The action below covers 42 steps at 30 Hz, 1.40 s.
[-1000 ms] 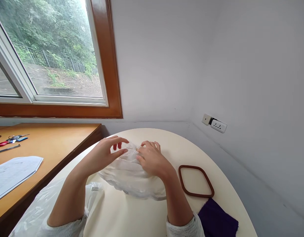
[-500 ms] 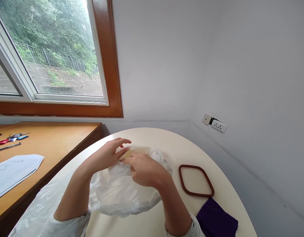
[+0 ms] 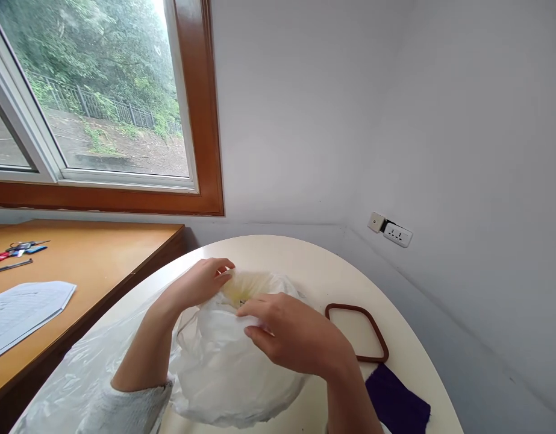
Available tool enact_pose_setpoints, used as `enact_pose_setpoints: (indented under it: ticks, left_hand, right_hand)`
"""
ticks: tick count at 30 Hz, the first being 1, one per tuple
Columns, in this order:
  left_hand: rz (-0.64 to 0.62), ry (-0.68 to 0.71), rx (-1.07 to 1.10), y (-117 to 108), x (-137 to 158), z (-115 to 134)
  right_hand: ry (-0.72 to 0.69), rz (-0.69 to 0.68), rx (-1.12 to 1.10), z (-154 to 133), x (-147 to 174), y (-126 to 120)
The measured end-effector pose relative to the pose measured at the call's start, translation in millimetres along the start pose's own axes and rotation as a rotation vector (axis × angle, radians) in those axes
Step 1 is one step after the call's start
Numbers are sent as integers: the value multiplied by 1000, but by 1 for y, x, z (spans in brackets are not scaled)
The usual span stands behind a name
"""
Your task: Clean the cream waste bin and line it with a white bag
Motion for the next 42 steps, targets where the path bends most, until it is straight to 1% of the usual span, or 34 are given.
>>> enact_pose_setpoints:
  ticks: [4, 8, 14, 17, 19, 22, 25, 27, 29, 31, 32, 35, 36, 38, 40, 42]
  left_hand:
    - [32, 12, -8, 2, -2, -2]
    - [104, 61, -41, 5, -6, -6]
    - [161, 70, -28, 11, -14, -12]
    - [178, 57, -14, 12, -18, -17]
    - [178, 50, -5, 13, -21, -22]
    - [166, 42, 2, 11, -21, -26]
    - [174, 28, 1, 3, -15, -23]
    - [195, 34, 18, -4, -7, -17]
    - [223, 57, 86, -9, 1, -8]
    - [248, 84, 200, -9, 8, -2]
    - [260, 94, 258, -6, 11, 1]
    - [310, 88, 389, 8, 19, 1]
    - [326, 78, 424, 15, 22, 0]
    - [340, 59, 496, 28, 29, -3]
    - [327, 37, 580, 41, 39, -6]
    - [292, -4, 654, 51, 50, -9]
  right_hand:
    - [98, -41, 32, -2, 14, -6]
    - [131, -108, 49, 0, 20, -3]
    - [161, -161, -16, 4, 22, 1]
    - [168, -118, -66, 9, 24, -5]
    - [191, -48, -87, 15, 27, -10]
    - [275, 52, -81, 27, 33, -14]
    - [359, 58, -55, 40, 39, -11]
    - [398, 33, -43, 47, 43, -7]
    - [438, 18, -43, 53, 46, -2]
    - [469, 34, -80, 58, 47, 3]
    - [477, 64, -118, 61, 48, 7]
    - [452, 206, -301, 71, 46, 21]
    - [422, 249, -379, 75, 44, 29]
    - [342, 295, -552, 82, 37, 47]
    - [279, 329, -707, 88, 30, 67]
    - [250, 393, -787, 92, 22, 87]
Point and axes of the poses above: each hand's wrist, its own x-axis away from the middle knuckle, its own y-axis out of the palm, z = x × y, the point moved 2 cm from there along -x, towards the middle knuckle, and after that the axes turned 2 degrees about -y, right-handed, at the moved point
